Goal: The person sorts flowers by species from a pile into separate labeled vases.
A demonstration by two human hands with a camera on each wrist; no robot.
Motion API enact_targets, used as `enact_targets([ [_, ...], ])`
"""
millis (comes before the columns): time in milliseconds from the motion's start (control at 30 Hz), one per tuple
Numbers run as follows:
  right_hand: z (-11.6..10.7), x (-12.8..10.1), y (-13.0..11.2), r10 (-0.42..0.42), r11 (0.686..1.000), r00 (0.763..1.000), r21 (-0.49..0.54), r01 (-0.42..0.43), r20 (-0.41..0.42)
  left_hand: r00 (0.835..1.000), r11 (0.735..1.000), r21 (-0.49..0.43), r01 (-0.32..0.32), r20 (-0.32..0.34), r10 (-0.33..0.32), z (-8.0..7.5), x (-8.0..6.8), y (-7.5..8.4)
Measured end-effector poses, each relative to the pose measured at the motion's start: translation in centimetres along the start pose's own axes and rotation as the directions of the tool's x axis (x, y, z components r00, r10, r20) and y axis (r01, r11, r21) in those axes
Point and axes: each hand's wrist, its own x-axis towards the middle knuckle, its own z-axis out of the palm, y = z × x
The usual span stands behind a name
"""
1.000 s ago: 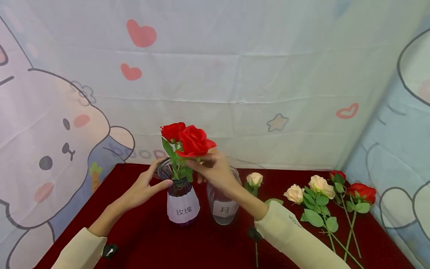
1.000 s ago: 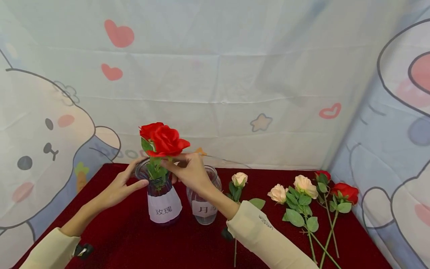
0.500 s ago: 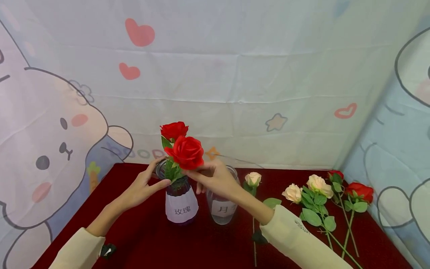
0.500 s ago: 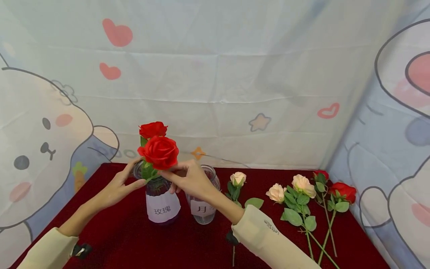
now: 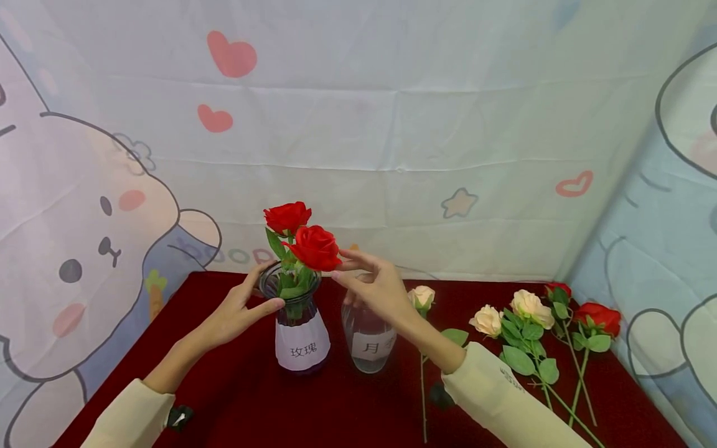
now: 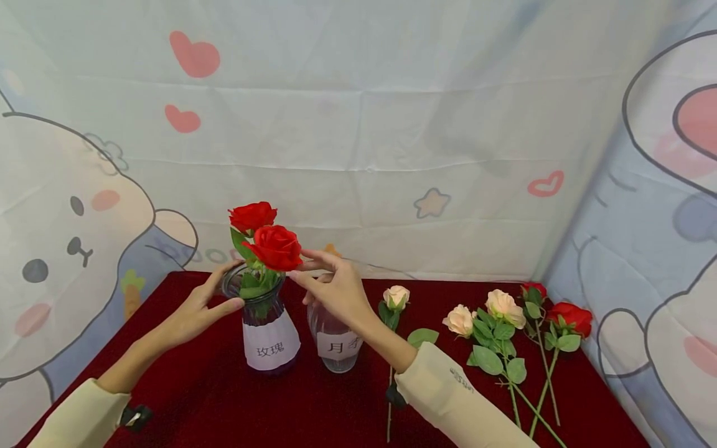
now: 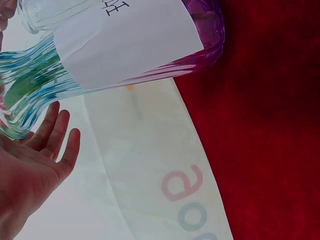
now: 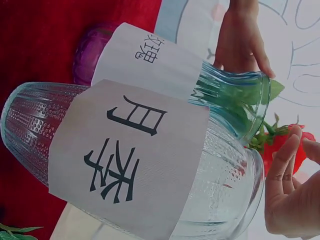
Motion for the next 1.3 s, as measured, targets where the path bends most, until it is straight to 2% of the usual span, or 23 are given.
enact_targets([
  [167, -1.2, -0.4, 0.3, -0.027, 1.0, 1.0, -0.003, 0.027, -0.001, 1.0, 1.0, -0.004, -0.008, 0.004, 0.008, 0.2, 0.1, 0.1],
  [300, -3.7, -1.1, 0.5, -0.032, 0.998, 0.999, -0.061, 0.032, -0.012, 1.0, 1.0, 0.002, -0.008, 0.0, 0.008, 0.1, 0.0, 0.0],
  [467, -8.9, -2.7, 1.5, 0.008, 0.985, 0.996, -0.173, -0.023, -0.087, 1.0, 1.0, 0.016, -0.008, 0.007, 0.008, 0.1, -0.1, 0.0],
  [667, -16.3, -5.1, 3.2, 0.073, 0.945, 0.986, -0.307, -0.115, -0.147, 1.0, 1.0, 0.019, -0.003, 0.015, 0.002, -0.1, -0.2, 0.4],
  [800, -21.0, -6.9, 4.7, 0.108, 0.911, 0.975, -0.373, -0.176, -0.197, 1.0, 1.0, 0.018, -0.002, 0.017, 0.001, -0.1, -0.1, 0.6],
  [933, -25.1, -8.3, 6.8, 0.151, 0.864, 0.955, -0.436, -0.253, -0.255, 1.0, 1.0, 0.028, 0.001, 0.018, -0.001, -0.2, 0.1, 0.4],
  [1167, -30.8, -10.7, 10.0, 0.245, 0.766, 0.908, -0.506, -0.395, -0.339, 1.0, 1.0, 0.02, 0.01, 0.021, -0.011, 0.0, 0.2, 0.0],
  [1300, -33.4, -12.1, 11.0, 0.305, 0.729, 0.882, -0.507, -0.459, -0.359, 1.0, 1.0, 0.009, 0.013, 0.025, -0.013, 0.1, 0.2, -0.1],
])
